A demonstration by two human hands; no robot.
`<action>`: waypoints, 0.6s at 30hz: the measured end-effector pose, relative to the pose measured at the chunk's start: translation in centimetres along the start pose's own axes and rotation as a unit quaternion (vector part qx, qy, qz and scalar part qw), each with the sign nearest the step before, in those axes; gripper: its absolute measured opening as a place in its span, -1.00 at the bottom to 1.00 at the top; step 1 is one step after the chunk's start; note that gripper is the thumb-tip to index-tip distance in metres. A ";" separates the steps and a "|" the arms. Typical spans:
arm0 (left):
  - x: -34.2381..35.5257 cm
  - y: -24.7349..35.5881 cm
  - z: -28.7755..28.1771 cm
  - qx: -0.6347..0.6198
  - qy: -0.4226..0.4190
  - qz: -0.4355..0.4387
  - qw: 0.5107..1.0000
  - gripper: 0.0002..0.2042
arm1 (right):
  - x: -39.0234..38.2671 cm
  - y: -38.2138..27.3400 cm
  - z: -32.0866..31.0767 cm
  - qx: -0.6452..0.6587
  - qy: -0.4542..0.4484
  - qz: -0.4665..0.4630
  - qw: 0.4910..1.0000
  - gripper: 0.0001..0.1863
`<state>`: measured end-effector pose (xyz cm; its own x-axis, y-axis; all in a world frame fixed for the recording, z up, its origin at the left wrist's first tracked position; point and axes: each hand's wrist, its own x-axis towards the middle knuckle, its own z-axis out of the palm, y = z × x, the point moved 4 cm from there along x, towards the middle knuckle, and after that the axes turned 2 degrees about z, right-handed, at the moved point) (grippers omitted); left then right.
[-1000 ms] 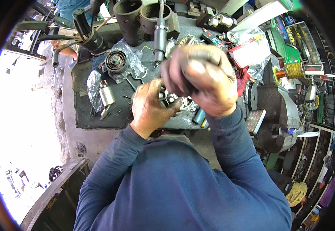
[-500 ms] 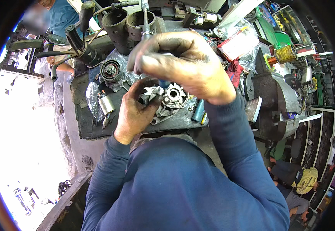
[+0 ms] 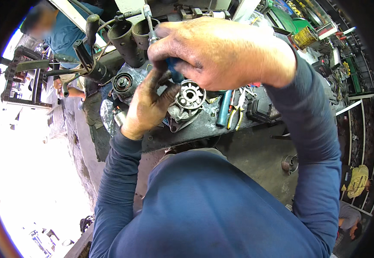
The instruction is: The person disassembles a mechanical housing on a workbench, removes internal components, and uses a screwdriver to adjust or remove parts. They handle gears, a cylindrical housing, and small fasteners, placing them on the cluttered table.
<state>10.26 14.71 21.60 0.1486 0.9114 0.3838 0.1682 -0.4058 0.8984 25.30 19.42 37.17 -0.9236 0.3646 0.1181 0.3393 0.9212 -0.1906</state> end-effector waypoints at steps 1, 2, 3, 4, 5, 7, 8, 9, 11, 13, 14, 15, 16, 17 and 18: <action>0.5 0.0 -0.3 0.002 -0.019 -0.025 1.000 -0.57 | 0.1 0.1 0.3 0.046 -0.088 0.028 0.995 -0.60; 1.2 0.2 -0.5 -0.007 -0.040 -0.019 0.999 -0.60 | 0.1 -0.5 -0.2 0.025 -0.041 0.031 0.998 -0.58; 1.7 0.2 -0.6 0.031 -0.040 -0.023 0.998 -0.61 | 0.4 -0.8 -0.4 0.005 0.005 0.034 0.999 -0.55; 2.4 0.3 -0.6 0.057 -0.038 0.001 0.998 -0.62 | 0.5 -1.0 -0.7 -0.017 0.051 0.035 0.998 -0.53; 2.7 0.5 -0.5 0.084 -0.035 0.025 0.996 -0.62 | 0.5 -0.9 -0.2 -0.069 0.055 0.093 0.992 -0.49; 3.0 1.1 0.1 0.164 -0.044 0.058 0.984 -0.61 | 0.5 0.1 1.0 -0.103 -0.065 0.206 0.971 -0.57; 3.0 1.2 0.4 0.210 -0.046 0.056 0.975 -0.61 | 0.6 0.2 1.1 -0.101 -0.054 0.204 0.972 -0.63; 2.5 2.2 0.6 0.159 -0.028 0.119 0.980 -0.60 | 0.7 -0.2 0.9 -0.079 -0.015 0.146 0.986 -0.67; 2.6 2.3 0.3 -0.012 -0.004 0.049 0.999 -0.59 | 0.5 -1.1 -0.1 -0.029 0.062 0.025 0.997 -0.74; 3.2 2.5 -0.3 0.077 -0.057 0.017 0.995 -0.59 | 0.3 -1.0 -0.5 0.016 0.006 0.063 0.998 -0.54; 3.3 2.6 -0.3 0.016 -0.056 0.017 0.998 -0.59 | 0.2 -0.7 -0.8 -0.020 -0.028 0.106 0.994 -0.60; 3.8 2.6 -0.3 0.039 -0.074 0.034 0.996 -0.57 | 0.2 -0.6 -1.1 -0.065 -0.052 0.155 0.984 -0.64; 4.4 2.1 -0.3 0.078 -0.066 0.013 0.995 -0.54 | 0.1 -0.5 -1.4 -0.084 -0.070 0.188 0.976 -0.67; 4.6 2.3 -0.5 0.179 -0.052 0.066 0.980 -0.49 | 0.1 -0.7 -1.6 -0.100 -0.073 0.202 0.971 -0.69; 4.5 2.1 -0.2 0.156 -0.096 0.071 0.981 -0.37 | 0.1 -0.9 -1.4 -0.080 -0.076 0.197 0.974 -0.70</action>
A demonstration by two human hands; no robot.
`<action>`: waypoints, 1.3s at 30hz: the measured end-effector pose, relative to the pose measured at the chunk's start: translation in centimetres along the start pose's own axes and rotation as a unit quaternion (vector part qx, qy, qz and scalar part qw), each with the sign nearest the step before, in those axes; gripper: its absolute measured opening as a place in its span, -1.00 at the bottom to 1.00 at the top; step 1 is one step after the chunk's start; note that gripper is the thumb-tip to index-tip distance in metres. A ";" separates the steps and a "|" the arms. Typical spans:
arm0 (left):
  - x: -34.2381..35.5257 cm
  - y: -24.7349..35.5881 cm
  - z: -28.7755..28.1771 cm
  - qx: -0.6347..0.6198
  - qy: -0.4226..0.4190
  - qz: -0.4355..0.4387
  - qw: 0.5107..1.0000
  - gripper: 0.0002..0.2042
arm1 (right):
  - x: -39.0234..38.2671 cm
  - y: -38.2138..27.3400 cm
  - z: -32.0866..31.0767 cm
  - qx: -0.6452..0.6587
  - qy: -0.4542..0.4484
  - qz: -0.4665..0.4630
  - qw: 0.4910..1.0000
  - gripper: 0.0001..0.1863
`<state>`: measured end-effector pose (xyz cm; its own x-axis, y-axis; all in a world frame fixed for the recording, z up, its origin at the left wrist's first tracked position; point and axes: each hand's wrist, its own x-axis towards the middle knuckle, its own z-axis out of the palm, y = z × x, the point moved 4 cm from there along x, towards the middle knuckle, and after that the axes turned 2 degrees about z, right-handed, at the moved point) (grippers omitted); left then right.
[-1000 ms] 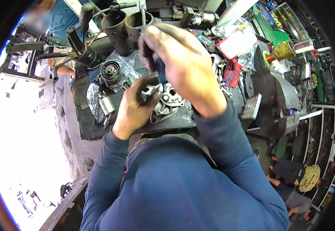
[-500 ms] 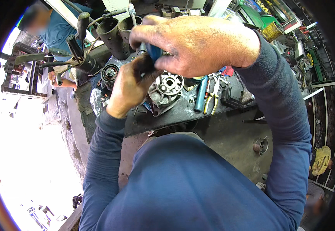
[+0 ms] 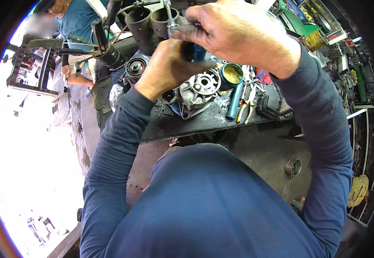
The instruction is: The person disassembles a mechanical housing on a workbench, removes internal components, and uses a screwdriver to adjust or remove parts. They handle gears, a cylindrical housing, and small fasteners, placing them on the cluttered table.
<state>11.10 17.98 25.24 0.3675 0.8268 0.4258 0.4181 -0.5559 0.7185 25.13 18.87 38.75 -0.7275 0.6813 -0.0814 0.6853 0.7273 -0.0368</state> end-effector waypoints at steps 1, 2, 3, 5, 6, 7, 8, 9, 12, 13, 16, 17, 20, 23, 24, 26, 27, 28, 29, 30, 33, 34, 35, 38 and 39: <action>-0.2 0.3 -0.1 -0.003 0.013 0.053 0.998 -0.34 | 0.0 -0.2 0.0 0.019 -0.006 -0.007 1.000 -0.70; -0.4 0.6 0.0 0.015 0.001 0.098 0.995 -0.30 | -0.2 -0.7 0.2 0.048 0.037 -0.042 0.997 -0.70; -0.7 -0.2 0.1 -0.128 -0.057 -0.013 0.990 -0.26 | -0.5 -0.8 0.2 0.051 0.057 -0.061 0.995 -0.68; -0.5 -0.4 -0.1 -0.178 -0.066 -0.050 0.980 -0.46 | -1.0 -0.9 0.4 0.055 0.096 -0.098 0.989 -0.64; -0.1 -0.3 -0.2 -0.127 -0.059 -0.045 0.989 -0.51 | -1.1 -0.6 0.4 0.027 0.114 -0.082 0.990 -0.63; 0.2 -0.2 -0.5 -0.056 -0.014 -0.028 0.998 -0.58 | -1.2 -0.3 0.2 0.000 0.131 -0.064 0.989 -0.62; 0.7 0.3 -0.3 -0.046 -0.001 0.044 0.998 -0.51 | -1.1 0.0 0.2 -0.022 0.108 -0.062 0.992 -0.61; 0.9 0.3 0.0 0.023 0.004 0.052 0.998 -0.49 | -1.1 0.2 0.2 -0.044 0.085 -0.062 0.993 -0.59; 0.6 0.7 0.3 -0.001 0.013 0.104 0.995 -0.38 | -0.8 -0.2 0.4 0.022 0.085 -0.105 0.991 -0.61; 0.5 0.1 0.1 -0.061 -0.029 0.039 0.997 -0.38 | -1.0 -0.6 0.3 0.050 0.125 -0.120 0.984 -0.62; 0.8 0.5 -0.4 -0.083 -0.051 0.029 0.995 -0.55 | -1.6 -1.7 0.5 0.074 0.217 -0.155 0.961 -0.65; 0.9 0.7 -0.6 -0.021 -0.024 0.026 0.999 -0.52 | -1.6 -1.8 0.4 0.059 0.222 -0.145 0.962 -0.66; 1.2 0.6 -0.3 0.124 -0.019 0.000 0.992 -0.38 | -1.1 -1.1 0.3 0.000 0.142 -0.030 0.989 -0.67; 0.4 -0.1 0.2 -0.123 -0.077 0.013 0.989 -0.39 | -0.9 -1.0 0.0 0.143 0.089 -0.054 0.984 -0.74; 0.0 -0.6 0.1 -0.148 -0.040 -0.023 0.988 -0.54 | -1.0 -1.1 -0.2 0.128 0.106 -0.082 0.983 -0.71; 0.6 -1.1 0.1 -0.095 -0.044 0.005 0.995 -0.60 | -1.1 -1.4 -0.2 0.003 0.182 -0.123 0.976 -0.66; 0.8 -1.1 0.3 -0.003 -0.012 0.009 1.000 -0.61 | -1.0 -1.5 -0.1 -0.051 0.219 -0.135 0.965 -0.63; 1.1 -0.5 0.1 0.144 0.038 0.071 0.986 -0.55 | -0.9 -1.3 0.3 -0.048 0.205 -0.118 0.970 -0.62; 1.1 -0.4 0.3 0.133 0.040 0.037 0.990 -0.52 | -1.1 -0.9 0.6 -0.029 0.186 -0.090 0.978 -0.60; 1.1 -0.1 0.2 0.137 0.043 0.022 0.989 -0.49 | -1.1 -0.6 0.7 -0.012 0.181 -0.081 0.980 -0.58; 0.2 0.8 -0.1 -0.127 -0.019 -0.009 0.992 -0.60 | -1.8 -0.6 0.5 0.072 0.203 -0.155 0.964 -0.54; 0.0 0.0 0.0 -0.183 -0.057 -0.124 0.974 -0.64 | -1.6 -0.4 0.5 0.060 0.193 -0.145 0.969 -0.53; 0.2 0.4 -0.1 -0.148 -0.056 -0.068 0.985 -0.69 | -1.6 -0.2 0.6 0.050 0.185 -0.118 0.974 -0.51; 0.8 0.4 -0.1 0.115 0.023 0.042 0.992 -0.58 | -0.8 0.6 1.5 0.022 0.159 -0.007 0.987 -0.44; 0.8 0.4 0.0 0.116 0.064 0.076 0.988 -0.52 | -0.7 0.4 1.9 0.047 0.198 -0.012 0.979 -0.50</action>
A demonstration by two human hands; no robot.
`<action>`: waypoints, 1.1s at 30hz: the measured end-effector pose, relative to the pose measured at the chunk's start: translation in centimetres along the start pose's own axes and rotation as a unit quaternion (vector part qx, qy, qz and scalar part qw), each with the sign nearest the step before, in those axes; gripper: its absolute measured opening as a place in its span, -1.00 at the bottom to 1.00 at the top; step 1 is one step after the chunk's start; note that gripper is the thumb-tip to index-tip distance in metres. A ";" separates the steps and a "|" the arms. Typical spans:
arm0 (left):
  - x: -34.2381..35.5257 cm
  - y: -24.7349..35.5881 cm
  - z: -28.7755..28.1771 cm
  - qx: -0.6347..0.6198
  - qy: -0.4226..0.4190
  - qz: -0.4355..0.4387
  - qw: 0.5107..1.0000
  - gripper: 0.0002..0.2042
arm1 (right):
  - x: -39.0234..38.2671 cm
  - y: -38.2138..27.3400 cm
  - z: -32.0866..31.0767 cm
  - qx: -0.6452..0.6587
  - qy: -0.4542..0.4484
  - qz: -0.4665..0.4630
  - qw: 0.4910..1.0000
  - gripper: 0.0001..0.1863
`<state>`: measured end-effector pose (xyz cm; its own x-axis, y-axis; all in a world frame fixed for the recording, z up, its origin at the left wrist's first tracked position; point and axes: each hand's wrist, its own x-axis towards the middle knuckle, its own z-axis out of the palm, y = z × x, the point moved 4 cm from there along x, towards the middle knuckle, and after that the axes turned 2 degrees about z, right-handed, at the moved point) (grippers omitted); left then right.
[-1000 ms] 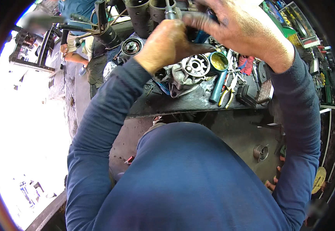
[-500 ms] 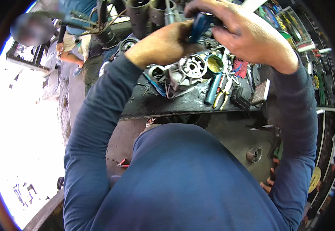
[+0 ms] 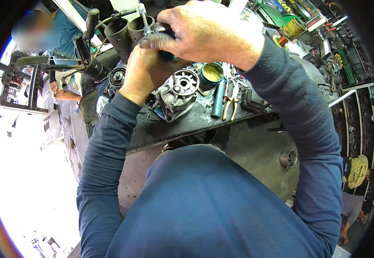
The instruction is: The person disassembles a mechanical housing on a workbench, removes internal components, and uses a screwdriver to adjust or remove parts. They handle gears, a cylindrical housing, and small fasteners, placing them on the cluttered table.
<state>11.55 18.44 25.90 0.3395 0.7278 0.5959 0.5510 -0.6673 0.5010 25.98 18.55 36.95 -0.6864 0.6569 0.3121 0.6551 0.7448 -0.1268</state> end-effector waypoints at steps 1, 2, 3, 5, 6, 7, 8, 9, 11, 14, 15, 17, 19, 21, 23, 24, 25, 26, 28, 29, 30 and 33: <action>-0.1 -0.4 0.5 -0.009 -0.028 -0.021 0.999 -0.53 | 0.0 -0.1 0.4 0.025 0.039 -0.004 0.999 -0.57; -0.7 -0.6 0.8 -0.013 -0.070 -0.038 0.997 -0.54 | -0.4 0.2 1.0 0.092 0.041 -0.008 0.995 -0.72; -1.3 -0.7 0.9 -0.009 -0.099 -0.039 0.994 -0.55 | -0.7 0.3 1.6 0.160 0.041 -0.013 0.986 -0.77; -3.2 -1.8 1.0 0.019 -0.177 -0.170 0.969 -0.62 | -1.4 1.0 2.5 0.214 0.106 0.010 0.971 -0.74; -3.9 -1.7 1.2 -0.006 -0.178 -0.167 0.970 -0.65 | -1.2 1.2 3.6 0.334 0.106 0.031 0.936 -0.73; -4.6 -1.9 1.5 -0.011 -0.188 -0.190 0.963 -0.68 | -1.0 1.7 4.9 0.440 0.092 0.086 0.889 -0.71; -5.1 -2.0 2.0 -0.006 -0.185 -0.202 0.962 -0.69 | -1.2 1.8 5.7 0.552 0.092 0.071 0.826 -0.72; -5.4 -2.0 2.5 0.003 -0.175 -0.187 0.967 -0.72 | -0.7 1.8 6.6 0.627 0.120 0.061 0.768 -0.75; -5.7 -2.0 3.2 0.029 -0.165 -0.156 0.974 -0.73 | -0.4 1.7 7.9 0.716 0.092 0.018 0.692 -0.73; -5.7 -2.7 4.0 0.074 -0.187 -0.184 0.962 -0.73 | -0.1 1.5 8.9 0.746 0.106 -0.001 0.657 -0.63; -5.4 -2.6 4.0 0.081 -0.181 -0.164 0.966 -0.71 | -0.2 1.8 9.0 0.742 0.137 0.019 0.655 -0.62; -5.2 -2.7 4.0 0.124 -0.203 -0.161 0.958 -0.69 | -0.4 1.8 9.2 0.707 0.173 0.036 0.685 -0.70; -4.9 -2.2 3.5 0.028 -0.160 -0.134 0.978 -0.66 | -0.3 2.0 9.9 0.701 0.185 0.105 0.681 -0.75; -4.9 -2.3 3.4 0.012 -0.166 -0.152 0.974 -0.64 | 0.1 2.4 10.3 0.694 0.178 0.104 0.690 -0.72; -5.7 -2.9 3.4 0.044 -0.202 -0.253 0.945 -0.60 | 0.5 2.6 10.8 0.727 0.151 0.086 0.664 -0.61; -5.5 -2.7 3.6 0.121 -0.224 -0.173 0.951 -0.59 | 0.5 2.3 10.6 0.789 0.121 0.007 0.602 -0.49; -5.3 -2.8 3.8 0.147 -0.232 -0.135 0.952 -0.59 | 0.5 2.2 10.2 0.786 0.154 -0.060 0.596 -0.50; -5.1 -2.9 4.0 0.097 -0.205 -0.109 0.968 -0.59 | 0.2 2.5 10.0 0.713 0.202 -0.055 0.669 -0.50; -5.2 -3.1 4.1 0.069 -0.180 -0.106 0.975 -0.60 | 0.1 2.6 9.9 0.635 0.246 -0.034 0.732 -0.59; -5.2 -2.9 4.0 0.058 -0.158 -0.085 0.982 -0.61 | 0.1 2.7 10.2 0.668 0.226 0.006 0.709 -0.61; -5.3 -3.1 4.2 0.094 -0.198 -0.097 0.971 -0.62 | 0.4 3.0 10.5 0.700 0.205 0.047 0.683 -0.63; -5.8 -3.0 3.6 0.164 -0.199 -0.149 0.955 -0.59 | 0.9 3.0 10.2 0.650 0.175 0.018 0.740 -0.57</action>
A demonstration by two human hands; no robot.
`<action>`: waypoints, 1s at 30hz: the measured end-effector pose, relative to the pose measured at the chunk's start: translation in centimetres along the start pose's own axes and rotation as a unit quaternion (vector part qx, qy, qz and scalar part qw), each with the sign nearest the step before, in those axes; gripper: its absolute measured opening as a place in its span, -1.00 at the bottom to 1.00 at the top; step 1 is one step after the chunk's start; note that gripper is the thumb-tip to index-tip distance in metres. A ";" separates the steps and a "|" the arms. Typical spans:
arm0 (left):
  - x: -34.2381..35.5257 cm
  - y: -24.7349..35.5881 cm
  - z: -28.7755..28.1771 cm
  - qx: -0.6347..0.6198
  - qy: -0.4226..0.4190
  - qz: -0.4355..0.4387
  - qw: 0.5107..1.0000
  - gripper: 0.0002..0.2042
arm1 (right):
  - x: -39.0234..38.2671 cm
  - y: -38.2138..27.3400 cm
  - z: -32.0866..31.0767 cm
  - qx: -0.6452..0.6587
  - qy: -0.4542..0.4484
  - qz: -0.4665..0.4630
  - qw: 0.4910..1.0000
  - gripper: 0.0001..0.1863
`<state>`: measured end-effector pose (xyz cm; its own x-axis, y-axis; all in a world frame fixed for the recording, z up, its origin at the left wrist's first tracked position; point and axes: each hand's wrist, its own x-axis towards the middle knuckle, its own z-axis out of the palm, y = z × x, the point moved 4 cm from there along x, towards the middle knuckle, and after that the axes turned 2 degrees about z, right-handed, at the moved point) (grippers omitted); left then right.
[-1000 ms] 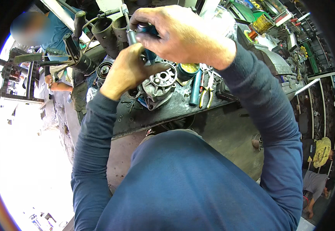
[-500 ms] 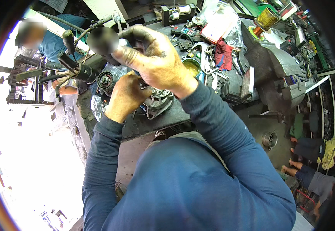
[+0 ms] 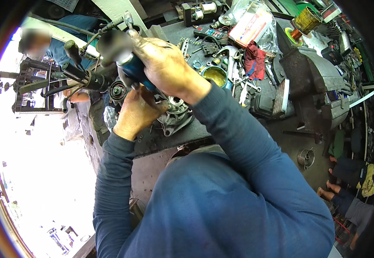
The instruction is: The person disassembles a mechanical housing on a workbench, removes internal components, and uses a screwdriver to adjust or remove parts. They handle gears, a cylindrical housing, and small fasteners, placing them on the cluttered table.
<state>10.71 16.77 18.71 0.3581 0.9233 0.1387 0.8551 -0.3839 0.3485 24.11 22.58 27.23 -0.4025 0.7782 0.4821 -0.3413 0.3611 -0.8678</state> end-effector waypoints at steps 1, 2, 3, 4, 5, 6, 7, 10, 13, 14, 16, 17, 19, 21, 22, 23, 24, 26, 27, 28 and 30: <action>-0.1 0.4 0.1 0.084 -0.028 0.044 0.995 -0.57 | 0.1 -0.1 0.1 0.017 -0.040 -0.014 0.999 -0.53; -0.2 0.7 -0.2 0.052 -0.007 0.063 0.997 -0.57 | 0.1 0.3 0.2 0.116 -0.073 0.038 0.990 -0.49; 0.1 0.5 -0.3 0.027 -0.014 0.055 0.998 -0.57 | -0.1 0.3 0.4 0.160 -0.092 0.038 0.982 -0.44; 0.2 0.4 -0.5 0.002 -0.005 0.056 0.998 -0.57 | -0.2 0.1 0.0 0.103 -0.046 -0.010 0.994 -0.34; 0.6 0.7 -0.4 0.009 0.005 0.113 0.994 -0.57 | -0.4 0.3 -0.1 0.101 -0.026 -0.002 0.995 -0.23; 0.9 0.5 -0.3 0.012 -0.004 0.113 0.993 -0.58 | -0.6 0.1 0.0 0.062 0.009 -0.052 0.997 -0.60; 1.1 0.4 -0.1 0.015 -0.012 0.115 0.993 -0.58 | -0.7 0.3 -0.4 0.045 0.038 -0.031 0.998 -0.55; 0.9 0.1 0.0 -0.017 -0.041 0.065 0.997 -0.61 | -0.1 0.8 0.0 -0.052 0.012 0.015 0.998 -0.50; 0.5 1.4 -1.0 0.111 -0.020 0.138 0.984 -0.62 | 0.7 1.1 0.5 0.218 -0.104 0.159 0.957 -0.29; 0.4 1.9 -1.6 0.168 0.010 0.172 0.971 -0.62 | 0.6 0.8 0.0 0.243 -0.105 0.180 0.947 -0.24; 0.5 0.7 -1.6 -0.043 -0.113 -0.067 0.990 -0.64 | 0.1 -1.0 -1.4 0.344 -0.082 0.122 0.927 -0.12; 1.4 1.5 -1.2 0.054 -0.127 0.004 0.990 -0.68 | -0.2 -2.1 -2.8 0.360 -0.079 0.089 0.925 -0.32; 1.9 2.4 -1.9 0.034 -0.084 0.064 0.994 -0.69 | -1.8 -4.3 -5.1 0.380 -0.076 0.021 0.922 -0.34; 2.4 2.5 -2.0 0.025 -0.085 0.066 0.994 -0.71 | -4.0 -5.8 -7.0 0.349 -0.052 -0.011 0.936 -0.16; 2.5 2.6 -2.1 0.013 -0.079 0.076 0.994 -0.73 | -5.2 -6.4 -7.8 0.322 -0.044 -0.012 0.946 -0.17; 2.4 2.6 -2.2 0.003 -0.082 0.075 0.994 -0.74 | -7.0 -6.2 -8.6 0.321 0.043 0.022 0.946 -0.11; 2.4 2.7 -2.4 0.014 -0.071 0.095 0.993 -0.74 | -8.5 -6.6 -9.3 0.298 0.048 0.029 0.953 -0.12; 2.3 2.8 -2.3 0.043 -0.087 0.097 0.990 -0.74 | -11.8 -6.4 -10.2 0.282 0.090 0.040 0.954 -0.13; 2.1 3.1 -2.4 0.065 -0.074 0.115 0.988 -0.72 | -13.6 -6.2 -10.6 0.271 0.106 0.054 0.955 -0.13; 2.1 3.5 -2.4 0.091 -0.067 0.146 0.983 -0.77 | -15.2 -5.9 -11.0 0.268 0.119 0.060 0.954 -0.13; 2.2 3.9 -2.3 0.118 -0.094 0.152 0.977 -0.81 | -18.5 -5.1 -11.7 0.231 0.184 0.099 0.950 -0.16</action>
<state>13.92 17.29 22.46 0.6520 0.7579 0.0215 0.7535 -0.6509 0.0922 43.27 12.38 21.27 -0.2019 0.9651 0.1666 -0.6613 -0.0089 -0.7500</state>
